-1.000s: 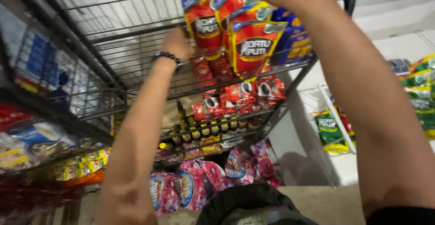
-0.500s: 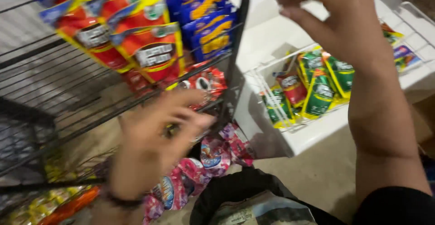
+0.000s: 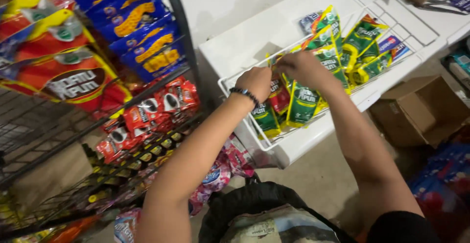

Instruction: Organizing and stocking condiment pouches on grocery store shelves and into a wire basket.

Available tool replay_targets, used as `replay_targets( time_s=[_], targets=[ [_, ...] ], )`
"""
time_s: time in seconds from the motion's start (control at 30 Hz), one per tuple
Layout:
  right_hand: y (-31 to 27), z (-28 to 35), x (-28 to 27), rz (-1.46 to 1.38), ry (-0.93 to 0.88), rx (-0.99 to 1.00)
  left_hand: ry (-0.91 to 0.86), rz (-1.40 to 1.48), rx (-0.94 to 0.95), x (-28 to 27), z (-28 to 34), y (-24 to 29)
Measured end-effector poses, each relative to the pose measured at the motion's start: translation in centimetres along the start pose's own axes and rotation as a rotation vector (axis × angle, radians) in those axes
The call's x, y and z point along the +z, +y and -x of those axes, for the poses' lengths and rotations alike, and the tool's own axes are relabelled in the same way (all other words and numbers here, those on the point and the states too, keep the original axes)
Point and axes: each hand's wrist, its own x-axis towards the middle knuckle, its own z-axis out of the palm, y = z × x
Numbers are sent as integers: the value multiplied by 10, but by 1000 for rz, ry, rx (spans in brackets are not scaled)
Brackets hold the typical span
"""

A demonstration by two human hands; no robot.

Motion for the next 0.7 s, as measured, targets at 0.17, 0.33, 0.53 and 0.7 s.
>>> replay_targets(
  time_s=[0.17,0.33,0.53,0.7],
  targets=[
    [17,-11,24,48,-256,243,-256,-142,-171,67,-73,-27],
    [5,-25,28,-92,-478,471,-487,-75,-334,52,-81,-10],
    [39,-34,57,210,-476,361,-420,-28,-399,83,-96,-29],
    [44,-30,75,416,-362,274,-366,12,-464,141,-112,-76]
  ],
)
